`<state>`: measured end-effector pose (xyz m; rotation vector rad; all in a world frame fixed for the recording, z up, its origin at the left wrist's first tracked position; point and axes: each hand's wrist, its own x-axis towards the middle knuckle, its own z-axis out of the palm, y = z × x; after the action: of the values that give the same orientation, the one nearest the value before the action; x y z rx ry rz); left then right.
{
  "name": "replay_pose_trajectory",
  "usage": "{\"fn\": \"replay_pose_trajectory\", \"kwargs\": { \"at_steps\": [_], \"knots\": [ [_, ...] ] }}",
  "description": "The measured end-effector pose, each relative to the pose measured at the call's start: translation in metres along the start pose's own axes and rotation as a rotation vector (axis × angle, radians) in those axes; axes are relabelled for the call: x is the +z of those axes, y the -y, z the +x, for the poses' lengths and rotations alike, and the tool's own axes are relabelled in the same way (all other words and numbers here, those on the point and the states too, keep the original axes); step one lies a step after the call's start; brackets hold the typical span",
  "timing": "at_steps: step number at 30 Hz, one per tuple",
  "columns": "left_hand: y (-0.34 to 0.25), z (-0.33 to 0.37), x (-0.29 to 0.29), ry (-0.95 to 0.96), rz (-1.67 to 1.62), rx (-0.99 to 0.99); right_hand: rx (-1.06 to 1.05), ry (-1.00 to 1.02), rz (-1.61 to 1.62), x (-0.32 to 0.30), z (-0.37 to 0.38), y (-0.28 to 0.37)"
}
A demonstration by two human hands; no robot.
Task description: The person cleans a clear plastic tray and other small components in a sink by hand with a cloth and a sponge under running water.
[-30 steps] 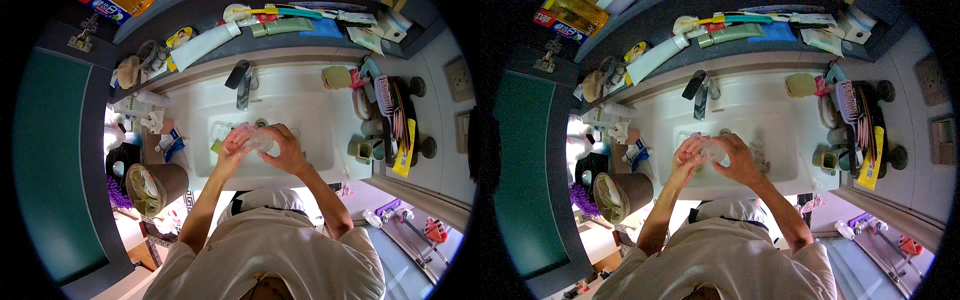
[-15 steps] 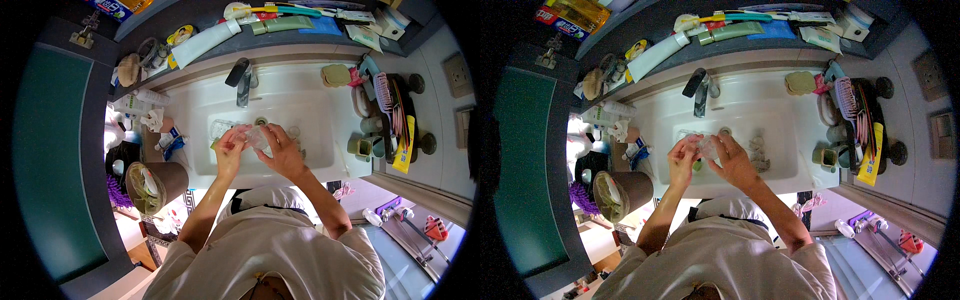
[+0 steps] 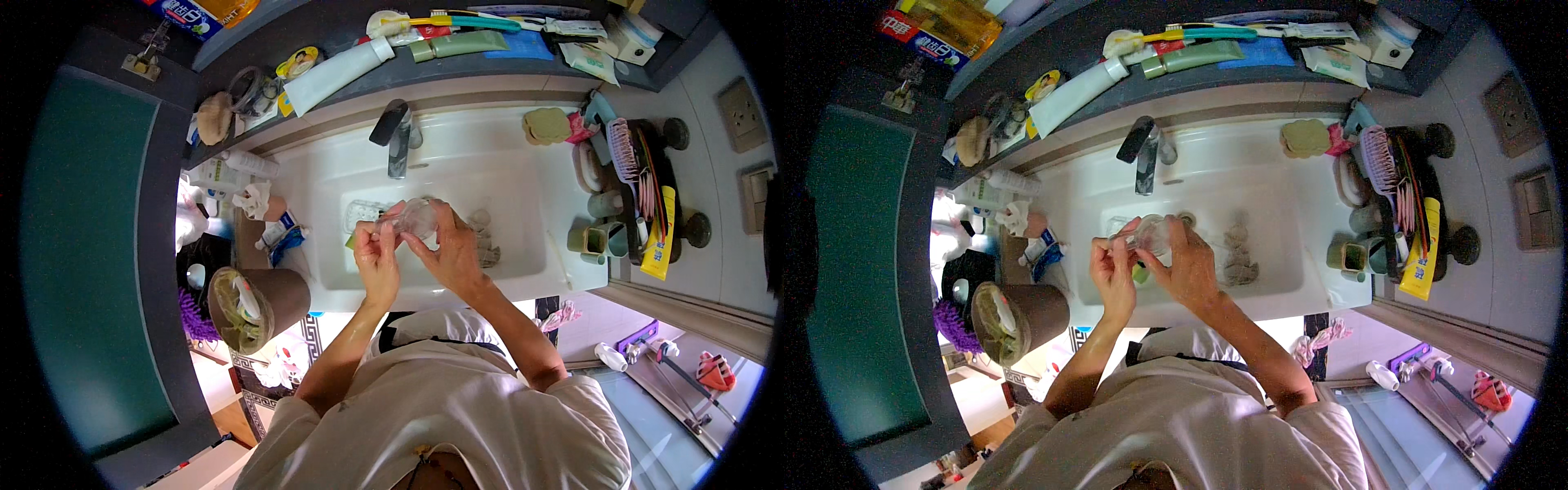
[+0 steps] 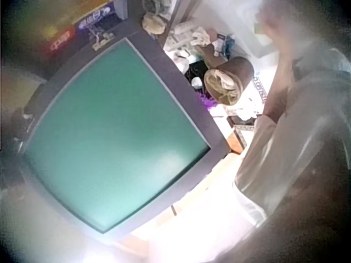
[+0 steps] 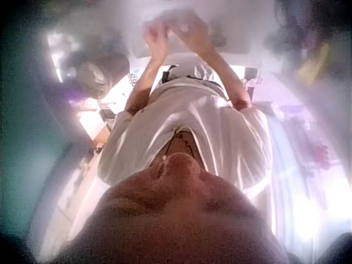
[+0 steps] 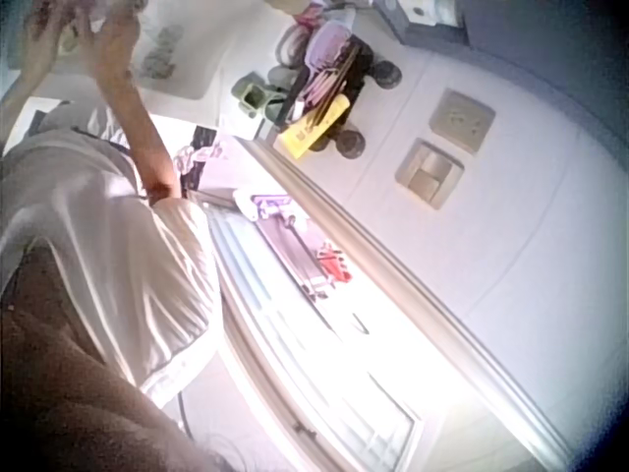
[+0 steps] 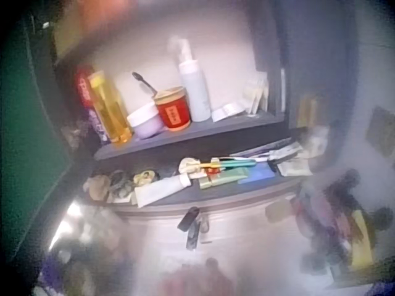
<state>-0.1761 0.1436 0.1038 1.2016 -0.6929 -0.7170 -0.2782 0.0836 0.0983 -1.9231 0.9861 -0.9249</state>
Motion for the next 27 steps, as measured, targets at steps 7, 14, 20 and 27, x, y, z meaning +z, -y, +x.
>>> {"fn": "replay_pose_trajectory", "kwargs": {
  "at_steps": [7, 14, 20, 27],
  "knots": [
    [-0.009, 0.006, 0.005, -0.037, 0.073, -0.078, -0.413, 0.118, -0.358, -0.021, 0.019, -0.012],
    [-0.009, 0.012, 0.015, -0.046, 0.109, 0.059, -0.592, 0.172, -0.395, -0.039, 0.038, -0.002],
    [-0.009, 0.014, 0.005, 0.202, 0.566, 0.517, 0.559, 0.306, 1.177, -0.03, 0.029, -0.004],
    [-0.015, 0.014, 0.006, 0.289, 0.568, 0.637, 0.266, 0.099, 1.065, -0.018, 0.015, 0.001]
  ]
}}
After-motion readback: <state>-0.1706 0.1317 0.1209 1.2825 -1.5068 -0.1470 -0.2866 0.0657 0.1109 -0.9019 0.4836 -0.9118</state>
